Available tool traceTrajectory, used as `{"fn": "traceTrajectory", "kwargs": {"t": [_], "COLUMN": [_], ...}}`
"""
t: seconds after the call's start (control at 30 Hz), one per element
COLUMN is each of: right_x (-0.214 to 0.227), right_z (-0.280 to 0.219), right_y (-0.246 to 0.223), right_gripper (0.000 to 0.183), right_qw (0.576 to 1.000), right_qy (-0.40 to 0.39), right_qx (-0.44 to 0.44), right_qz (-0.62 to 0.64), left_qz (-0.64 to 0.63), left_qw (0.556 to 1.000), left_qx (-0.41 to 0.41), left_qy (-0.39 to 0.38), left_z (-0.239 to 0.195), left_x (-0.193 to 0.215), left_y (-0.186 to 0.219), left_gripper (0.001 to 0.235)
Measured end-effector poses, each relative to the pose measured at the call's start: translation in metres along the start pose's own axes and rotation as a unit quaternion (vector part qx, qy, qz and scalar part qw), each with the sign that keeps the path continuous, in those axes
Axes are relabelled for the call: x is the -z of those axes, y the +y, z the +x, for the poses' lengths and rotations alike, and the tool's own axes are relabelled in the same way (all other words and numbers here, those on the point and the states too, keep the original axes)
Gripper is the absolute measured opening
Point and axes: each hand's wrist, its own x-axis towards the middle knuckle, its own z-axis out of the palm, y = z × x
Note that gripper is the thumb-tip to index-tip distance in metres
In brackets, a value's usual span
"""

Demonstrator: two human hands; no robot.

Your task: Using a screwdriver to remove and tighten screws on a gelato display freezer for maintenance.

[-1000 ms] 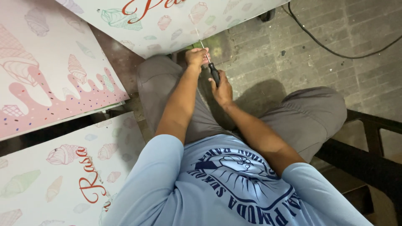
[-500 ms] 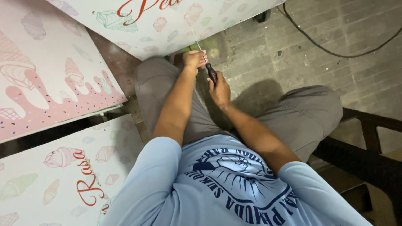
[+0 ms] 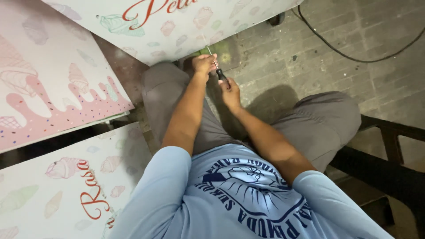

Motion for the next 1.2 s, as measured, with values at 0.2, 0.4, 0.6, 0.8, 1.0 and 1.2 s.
{"fn": "traceTrajectory", "kwargs": {"t": [0.2, 0.4, 0.6, 0.8, 1.0, 1.2], "right_x": [0.01, 0.002, 0.015, -0.007, -0.005, 0.003], "right_z": [0.016, -0.002, 0.012, 0.004, 0.009, 0.026], "right_y": [0.007, 0.001, 0.002, 0.007, -0.002, 0.014], "right_gripper": [0.049, 0.047, 0.046, 0.038, 0.026, 0.047], "right_qw": [0.656, 0.993, 0.658, 0.989, 0.992, 0.708], "right_qy": [-0.254, -0.059, -0.281, -0.085, -0.043, -0.258], "right_qx": [-0.315, 0.045, -0.273, -0.083, 0.021, -0.299], "right_qz": [0.638, -0.088, 0.644, 0.086, 0.117, 0.586], "left_qz": [0.017, 0.02, 0.004, 0.015, 0.019, 0.029], "left_qw": [0.998, 0.998, 0.999, 1.0, 1.0, 0.998], "left_qx": [0.018, 0.015, 0.004, -0.002, -0.007, 0.013], "left_qy": [-0.062, -0.055, -0.045, -0.023, -0.012, -0.06], "left_z": [-0.025, -0.006, -0.011, -0.001, -0.016, -0.025], "left_x": [0.002, 0.003, 0.009, 0.01, 0.012, 0.005], "left_y": [0.013, -0.005, 0.001, -0.009, 0.012, 0.015], "left_gripper": [0.034, 0.036, 0.035, 0.034, 0.035, 0.032]}}
